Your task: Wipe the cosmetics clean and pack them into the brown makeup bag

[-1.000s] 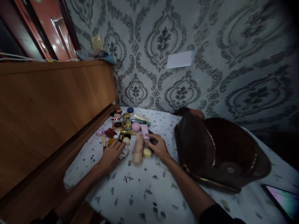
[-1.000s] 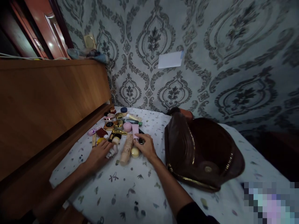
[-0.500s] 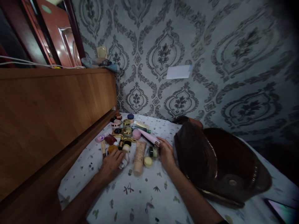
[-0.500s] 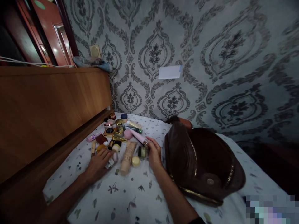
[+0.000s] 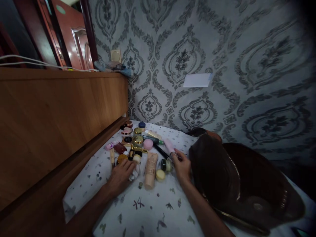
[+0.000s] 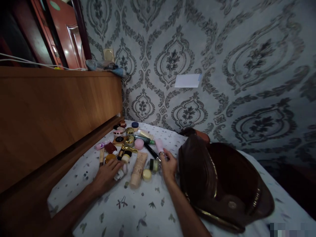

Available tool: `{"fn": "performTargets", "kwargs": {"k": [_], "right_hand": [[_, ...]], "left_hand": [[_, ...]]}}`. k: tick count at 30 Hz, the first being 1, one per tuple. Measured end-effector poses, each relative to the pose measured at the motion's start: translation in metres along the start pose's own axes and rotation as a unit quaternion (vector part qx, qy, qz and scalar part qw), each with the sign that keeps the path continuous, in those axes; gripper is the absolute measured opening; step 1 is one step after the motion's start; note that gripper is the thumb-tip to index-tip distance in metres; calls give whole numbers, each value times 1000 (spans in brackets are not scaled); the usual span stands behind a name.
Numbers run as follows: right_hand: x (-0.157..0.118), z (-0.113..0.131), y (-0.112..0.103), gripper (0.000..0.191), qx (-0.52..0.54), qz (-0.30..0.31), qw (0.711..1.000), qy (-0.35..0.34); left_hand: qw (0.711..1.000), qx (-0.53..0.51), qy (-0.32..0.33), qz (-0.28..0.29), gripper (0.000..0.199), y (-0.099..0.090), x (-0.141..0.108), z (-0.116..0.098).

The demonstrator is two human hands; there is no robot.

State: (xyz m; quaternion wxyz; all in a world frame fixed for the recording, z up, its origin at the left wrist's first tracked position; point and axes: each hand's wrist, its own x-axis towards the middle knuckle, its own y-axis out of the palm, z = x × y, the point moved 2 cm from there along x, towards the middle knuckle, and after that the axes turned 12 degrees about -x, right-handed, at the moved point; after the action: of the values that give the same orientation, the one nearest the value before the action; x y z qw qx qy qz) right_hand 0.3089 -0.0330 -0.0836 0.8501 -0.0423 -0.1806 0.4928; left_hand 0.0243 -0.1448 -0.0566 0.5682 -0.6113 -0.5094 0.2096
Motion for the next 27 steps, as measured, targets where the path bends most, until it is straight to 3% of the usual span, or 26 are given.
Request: {"fn": "performTargets", "kwargs": {"k": [2,5,12,15,17,20,22,24,27], "right_hand": [[3,-5,1,48,-63,36,997,-26],[5,-12,4,50,-77,62,994,-51],[2,-17,7,50,-123,92,984,-87],[-1,-16,7,49,-127,84,984,-95],[-2,-16,7,50,-127,80,984,-93],[-2,-16,6,50,-122,81,986,-81],[-2,-15,6,48,-113,82,987,-78],[-2,-13,6,46,-105,81,988,-74],[-3,-12,5,43,-87,77,992,-56]], "left_hand": [[1000,-7,3,0,55,0,-1,0],[1000,-20,17,-11,58,-1,-3,1],[987,-137,28,-81,41,-12,-4,-1],[954,-255,-8,-155,24,-20,-5,1],[914,-335,-70,-216,17,-25,-4,7],[845,-429,-147,-282,20,-35,1,20],[813,-470,-163,-300,24,-44,10,29],[801,-490,-164,-301,27,-53,24,41],[812,-475,-155,-301,30,-62,47,63]]}}
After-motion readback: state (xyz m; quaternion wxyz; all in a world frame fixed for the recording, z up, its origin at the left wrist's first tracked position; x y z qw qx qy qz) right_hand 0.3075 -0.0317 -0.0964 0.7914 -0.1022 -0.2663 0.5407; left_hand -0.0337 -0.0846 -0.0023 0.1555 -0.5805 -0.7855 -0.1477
